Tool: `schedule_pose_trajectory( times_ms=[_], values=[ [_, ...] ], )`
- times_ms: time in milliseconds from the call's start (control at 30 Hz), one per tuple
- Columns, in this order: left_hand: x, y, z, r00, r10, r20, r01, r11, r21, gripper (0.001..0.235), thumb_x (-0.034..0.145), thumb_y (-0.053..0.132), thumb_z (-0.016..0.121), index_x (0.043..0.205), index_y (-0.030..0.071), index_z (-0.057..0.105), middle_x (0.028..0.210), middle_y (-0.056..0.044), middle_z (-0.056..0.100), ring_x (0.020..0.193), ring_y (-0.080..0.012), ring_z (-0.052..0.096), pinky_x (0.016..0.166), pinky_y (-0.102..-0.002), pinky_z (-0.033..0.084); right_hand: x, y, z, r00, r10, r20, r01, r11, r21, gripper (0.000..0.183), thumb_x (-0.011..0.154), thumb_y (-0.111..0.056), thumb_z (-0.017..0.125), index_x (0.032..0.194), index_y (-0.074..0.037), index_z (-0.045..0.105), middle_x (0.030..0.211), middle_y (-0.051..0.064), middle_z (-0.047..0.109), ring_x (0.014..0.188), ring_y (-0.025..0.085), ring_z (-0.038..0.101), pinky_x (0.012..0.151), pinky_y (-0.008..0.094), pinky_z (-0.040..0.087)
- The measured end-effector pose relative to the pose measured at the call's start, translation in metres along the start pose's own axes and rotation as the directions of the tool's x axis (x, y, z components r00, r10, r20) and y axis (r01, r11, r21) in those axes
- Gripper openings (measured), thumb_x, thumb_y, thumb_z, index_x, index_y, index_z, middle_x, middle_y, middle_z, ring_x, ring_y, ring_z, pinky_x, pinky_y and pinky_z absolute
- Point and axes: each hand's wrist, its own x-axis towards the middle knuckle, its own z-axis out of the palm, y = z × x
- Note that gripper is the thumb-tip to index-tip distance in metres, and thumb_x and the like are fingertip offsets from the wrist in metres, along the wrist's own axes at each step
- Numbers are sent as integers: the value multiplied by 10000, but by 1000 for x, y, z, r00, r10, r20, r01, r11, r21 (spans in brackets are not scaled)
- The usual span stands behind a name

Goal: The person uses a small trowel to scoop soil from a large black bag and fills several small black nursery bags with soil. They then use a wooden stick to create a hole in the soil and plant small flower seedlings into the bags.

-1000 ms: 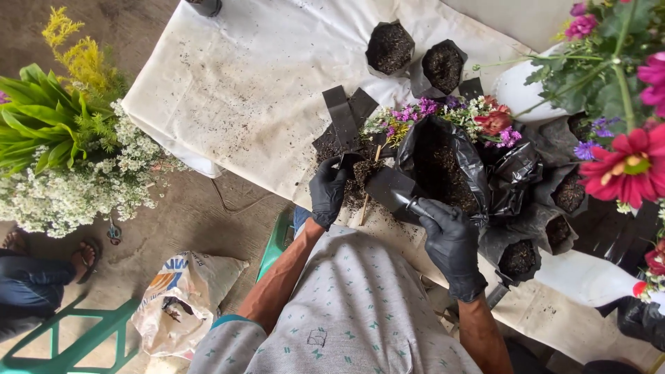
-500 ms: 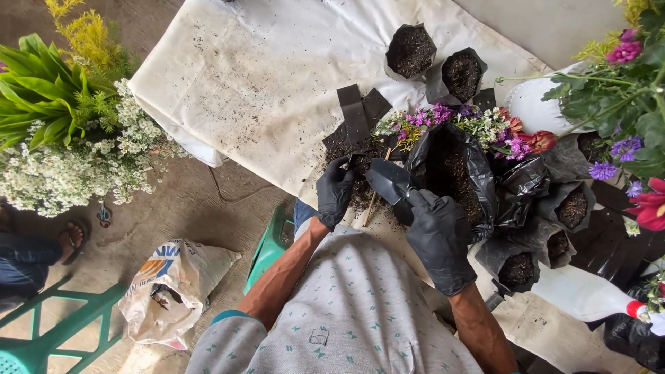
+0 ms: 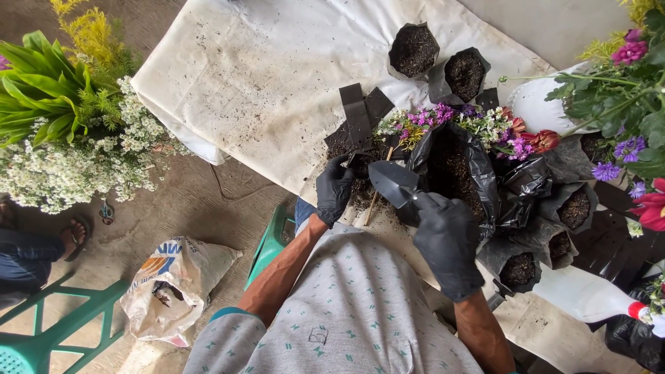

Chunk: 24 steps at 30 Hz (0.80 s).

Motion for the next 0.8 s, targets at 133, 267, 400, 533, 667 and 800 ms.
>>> schedule_pose_trajectory(
  times_ms=[133,267,400,533,667,800],
  values=[
    [11,0,-9,998,49,26,-52,986,161,431,906,461,701,1288,286,605,920,-89,755,992,-378,721,916,-542,544,-8,-14,-71,984,178,18,-178,983,45,331,851,-102,714,1118,-277,801,995,-50,778,834,252,729,809,380,579],
    [16,5,-9,918,393,50,-395,898,195,598,928,503,624,1357,94,552,1126,-159,623,954,-299,622,759,-430,516,-52,16,-87,938,325,-124,-313,944,101,207,1012,14,710,1204,-18,780,985,115,759,763,249,611,624,385,485],
    [29,5,4,919,393,23,-375,857,353,558,834,526,733,1240,157,630,1077,-121,642,945,-331,633,710,-486,492,-84,39,-86,864,479,-157,-484,875,8,180,1037,-184,742,1194,-152,824,1155,74,781,1104,327,718,871,447,543],
    [33,1,7,912,406,60,-402,852,336,477,846,389,725,1239,143,609,1050,-124,626,885,-297,620,647,-434,489,-111,66,-60,805,585,-96,-583,811,51,320,914,-5,643,1147,-137,818,1126,70,779,1088,346,729,873,474,568],
    [33,11,9,983,167,79,-184,927,327,566,803,400,802,1290,200,593,1112,-113,599,1125,-391,629,980,-528,525,-103,77,-14,784,610,-119,-599,792,118,246,879,-181,757,1074,-318,818,950,-36,766,969,273,732,906,399,582],
    [37,7,11,986,156,61,-168,929,330,558,813,422,781,1294,215,589,1105,-93,612,1122,-367,641,986,-513,524,-112,89,16,706,698,-124,-667,713,216,247,873,-137,774,1088,-251,820,1006,37,775,1029,328,710,924,460,583]
  ],
)
